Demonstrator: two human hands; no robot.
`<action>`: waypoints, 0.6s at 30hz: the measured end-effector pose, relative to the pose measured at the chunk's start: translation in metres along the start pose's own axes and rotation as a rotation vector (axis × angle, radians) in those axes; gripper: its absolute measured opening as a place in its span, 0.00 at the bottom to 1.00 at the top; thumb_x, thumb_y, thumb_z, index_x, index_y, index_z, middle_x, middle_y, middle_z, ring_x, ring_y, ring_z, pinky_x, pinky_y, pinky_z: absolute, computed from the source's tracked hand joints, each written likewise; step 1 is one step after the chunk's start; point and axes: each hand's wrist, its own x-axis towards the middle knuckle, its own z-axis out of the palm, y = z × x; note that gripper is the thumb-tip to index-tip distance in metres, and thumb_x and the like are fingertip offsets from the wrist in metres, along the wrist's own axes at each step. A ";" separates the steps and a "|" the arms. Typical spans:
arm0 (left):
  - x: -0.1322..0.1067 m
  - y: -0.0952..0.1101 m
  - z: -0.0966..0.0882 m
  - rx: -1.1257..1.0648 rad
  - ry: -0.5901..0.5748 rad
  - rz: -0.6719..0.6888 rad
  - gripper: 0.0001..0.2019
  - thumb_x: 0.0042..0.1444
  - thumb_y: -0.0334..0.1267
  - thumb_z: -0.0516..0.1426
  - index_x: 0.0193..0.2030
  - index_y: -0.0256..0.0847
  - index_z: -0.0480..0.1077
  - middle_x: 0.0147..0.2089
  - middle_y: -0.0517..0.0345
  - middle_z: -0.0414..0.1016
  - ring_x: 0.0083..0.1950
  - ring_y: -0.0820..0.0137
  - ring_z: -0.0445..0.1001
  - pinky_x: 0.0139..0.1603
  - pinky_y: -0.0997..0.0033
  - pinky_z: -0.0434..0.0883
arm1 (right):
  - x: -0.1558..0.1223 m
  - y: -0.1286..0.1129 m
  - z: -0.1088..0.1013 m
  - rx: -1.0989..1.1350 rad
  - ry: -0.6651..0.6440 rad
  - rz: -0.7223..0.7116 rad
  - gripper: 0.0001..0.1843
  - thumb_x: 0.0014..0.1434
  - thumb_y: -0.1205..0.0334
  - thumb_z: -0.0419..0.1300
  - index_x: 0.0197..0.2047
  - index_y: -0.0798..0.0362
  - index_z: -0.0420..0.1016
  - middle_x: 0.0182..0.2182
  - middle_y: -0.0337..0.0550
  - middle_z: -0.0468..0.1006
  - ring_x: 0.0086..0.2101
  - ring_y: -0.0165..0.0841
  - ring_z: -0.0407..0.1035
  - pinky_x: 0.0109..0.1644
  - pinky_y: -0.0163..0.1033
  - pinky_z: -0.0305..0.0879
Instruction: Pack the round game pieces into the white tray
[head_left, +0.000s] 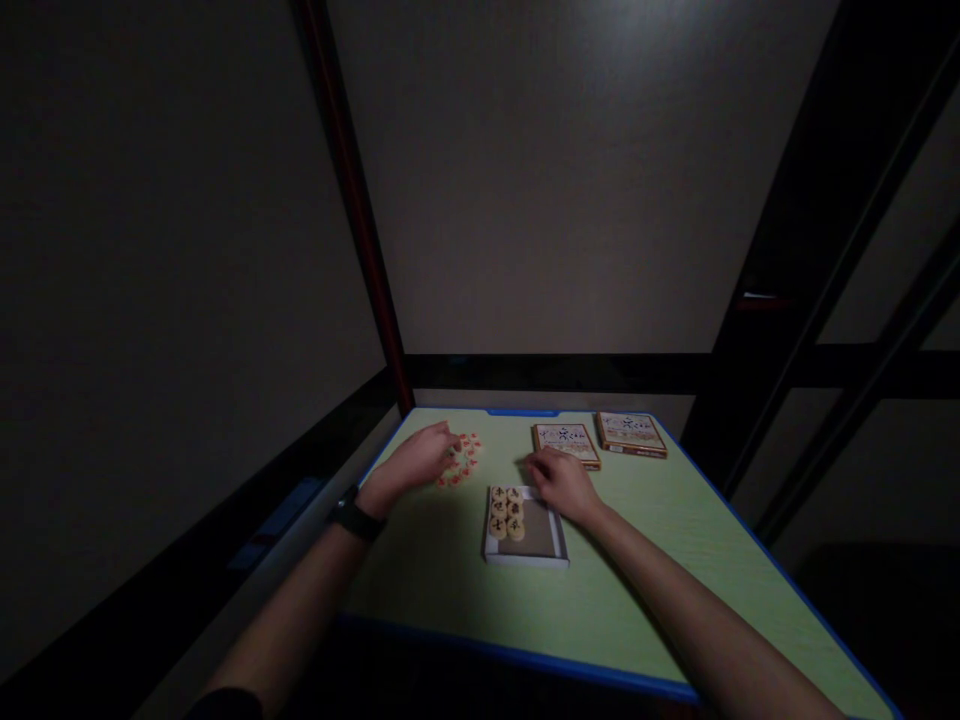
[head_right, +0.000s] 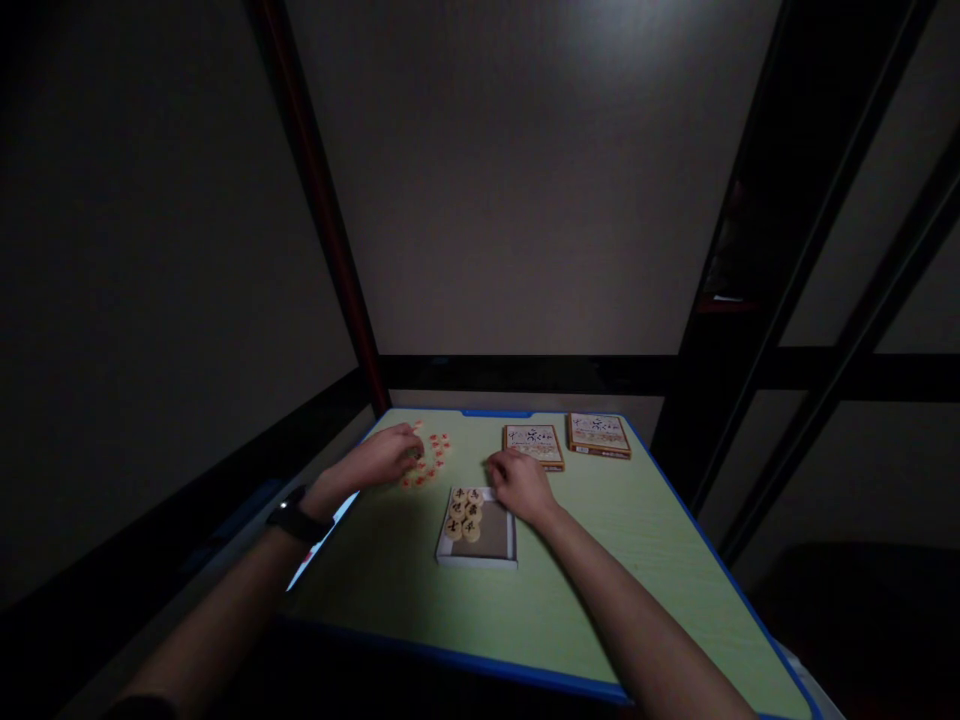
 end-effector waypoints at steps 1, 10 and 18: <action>-0.001 -0.013 0.001 0.040 -0.065 -0.057 0.11 0.56 0.30 0.56 0.44 0.38 0.77 0.46 0.47 0.76 0.49 0.62 0.73 0.52 0.67 0.69 | 0.000 0.000 0.000 -0.002 -0.010 0.002 0.12 0.60 0.69 0.56 0.42 0.54 0.81 0.40 0.49 0.82 0.40 0.38 0.75 0.46 0.39 0.66; -0.002 -0.047 0.029 0.003 -0.227 -0.165 0.10 0.48 0.27 0.57 0.36 0.40 0.77 0.38 0.53 0.79 0.41 0.65 0.74 0.40 0.73 0.67 | -0.001 -0.004 -0.005 -0.033 -0.039 -0.009 0.13 0.61 0.70 0.54 0.43 0.55 0.81 0.41 0.49 0.82 0.42 0.39 0.75 0.47 0.39 0.67; -0.006 -0.052 0.023 -0.014 -0.241 -0.141 0.10 0.46 0.26 0.57 0.35 0.39 0.76 0.34 0.57 0.77 0.37 0.69 0.73 0.36 0.75 0.64 | -0.001 -0.004 -0.005 -0.074 -0.053 -0.009 0.13 0.61 0.69 0.54 0.43 0.55 0.80 0.41 0.49 0.82 0.42 0.39 0.75 0.46 0.39 0.67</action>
